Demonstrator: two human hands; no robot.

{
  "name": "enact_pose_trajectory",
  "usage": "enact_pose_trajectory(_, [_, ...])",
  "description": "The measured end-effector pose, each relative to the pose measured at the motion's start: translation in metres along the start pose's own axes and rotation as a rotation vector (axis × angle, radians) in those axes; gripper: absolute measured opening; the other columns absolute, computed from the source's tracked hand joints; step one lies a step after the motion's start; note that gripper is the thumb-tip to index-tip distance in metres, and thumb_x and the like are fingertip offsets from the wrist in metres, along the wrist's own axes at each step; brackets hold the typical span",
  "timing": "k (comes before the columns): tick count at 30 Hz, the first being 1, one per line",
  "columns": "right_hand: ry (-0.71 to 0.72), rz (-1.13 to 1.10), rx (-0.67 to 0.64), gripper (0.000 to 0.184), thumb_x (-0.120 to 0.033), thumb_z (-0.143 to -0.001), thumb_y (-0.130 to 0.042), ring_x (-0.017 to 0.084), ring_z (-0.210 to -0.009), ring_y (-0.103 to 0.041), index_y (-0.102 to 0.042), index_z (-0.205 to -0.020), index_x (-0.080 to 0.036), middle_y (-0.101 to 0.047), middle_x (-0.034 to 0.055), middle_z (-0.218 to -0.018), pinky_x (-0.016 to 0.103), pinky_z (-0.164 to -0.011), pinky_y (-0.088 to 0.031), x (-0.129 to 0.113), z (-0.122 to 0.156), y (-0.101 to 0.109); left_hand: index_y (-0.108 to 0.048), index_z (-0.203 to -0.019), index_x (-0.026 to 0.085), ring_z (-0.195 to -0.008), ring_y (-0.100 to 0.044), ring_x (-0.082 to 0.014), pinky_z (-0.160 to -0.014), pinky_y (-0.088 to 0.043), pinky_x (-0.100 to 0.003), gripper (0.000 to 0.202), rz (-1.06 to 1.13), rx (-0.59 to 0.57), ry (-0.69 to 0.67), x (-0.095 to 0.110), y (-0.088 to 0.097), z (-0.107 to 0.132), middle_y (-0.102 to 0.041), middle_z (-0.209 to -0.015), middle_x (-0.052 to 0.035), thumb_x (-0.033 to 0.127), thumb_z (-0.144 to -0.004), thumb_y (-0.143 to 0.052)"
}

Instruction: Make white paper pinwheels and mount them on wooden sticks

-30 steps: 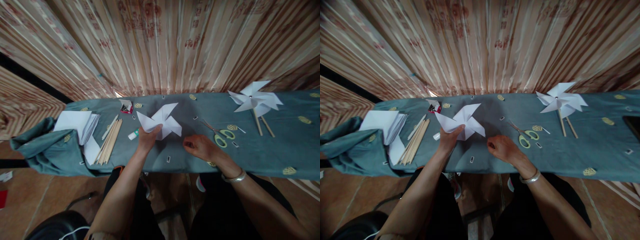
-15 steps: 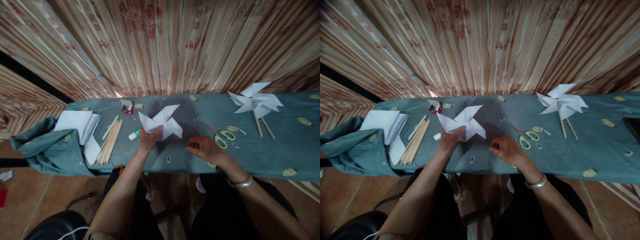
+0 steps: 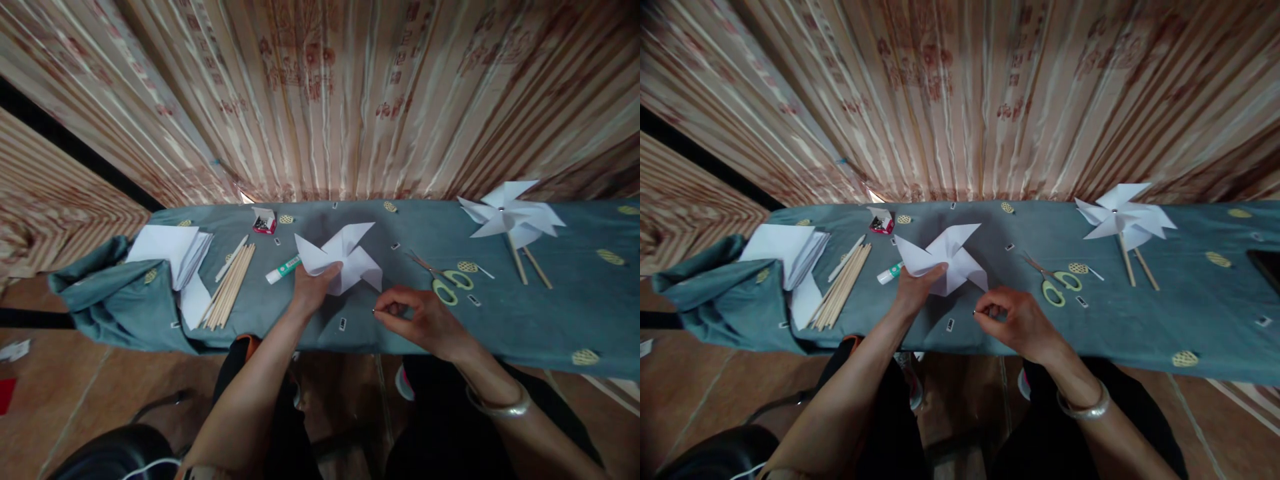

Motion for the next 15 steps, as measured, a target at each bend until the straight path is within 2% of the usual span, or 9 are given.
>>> enact_pose_trajectory(5, [0.054, -0.142, 0.189, 0.006, -0.024, -0.081, -0.066, 0.015, -0.068, -0.063, -0.071, -0.077, -0.024, -0.069, -0.0003, -0.072, 0.026, -0.068, -0.053, -0.031, 0.008, 0.017, -0.074, -0.077, 0.017, -0.073, -0.070, -0.0212, -0.072, -0.058, -0.034, 0.027, -0.004, -0.058, 0.000, -0.002, -0.010, 0.014, -0.078, -0.084, -0.0070, 0.032, -0.057, -0.085])
enact_pose_trajectory(11, [0.203, 0.055, 0.347, 0.010, -0.025, -0.089, -0.064, 0.021, -0.084, -0.066, -0.073, -0.086, -0.028, -0.074, 0.0025, -0.084, 0.038, -0.082, -0.054, -0.058, 0.015, 0.027, -0.074, -0.075, 0.016, -0.074, -0.071, -0.0225, -0.072, -0.058, -0.035, 0.026, 0.017, -0.082, 0.005, 0.003, -0.016, 0.027, -0.077, -0.082, -0.0085, 0.030, -0.056, -0.086])
enact_pose_trajectory(13, [0.224, 0.126, 0.397, 0.010, -0.027, -0.089, -0.064, 0.025, -0.096, -0.065, -0.074, -0.087, -0.030, -0.074, 0.0038, -0.097, 0.045, -0.091, -0.052, -0.062, 0.017, 0.031, -0.074, -0.077, 0.017, -0.075, -0.071, -0.0227, -0.072, -0.058, -0.035, 0.027, 0.029, -0.072, 0.025, 0.005, -0.016, 0.030, -0.077, -0.083, -0.0081, 0.029, -0.056, -0.086])
enact_pose_trajectory(15, [0.224, 0.165, 0.443, 0.009, -0.029, -0.088, -0.066, 0.028, -0.114, -0.060, -0.074, -0.084, -0.030, -0.069, 0.0046, -0.120, 0.051, -0.100, -0.047, -0.061, 0.018, 0.034, -0.075, -0.080, 0.016, -0.076, -0.071, -0.0223, -0.072, -0.058, -0.034, 0.029, 0.053, -0.067, 0.047, 0.006, -0.017, 0.033, -0.077, -0.083, -0.0079, 0.029, -0.055, -0.085])
Point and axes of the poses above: each hand's wrist, its own z-axis away from the middle knuckle, its own y-axis out of the back of the hand, x = y × z, the point moved 8 cm from there along -z, towards the middle knuckle
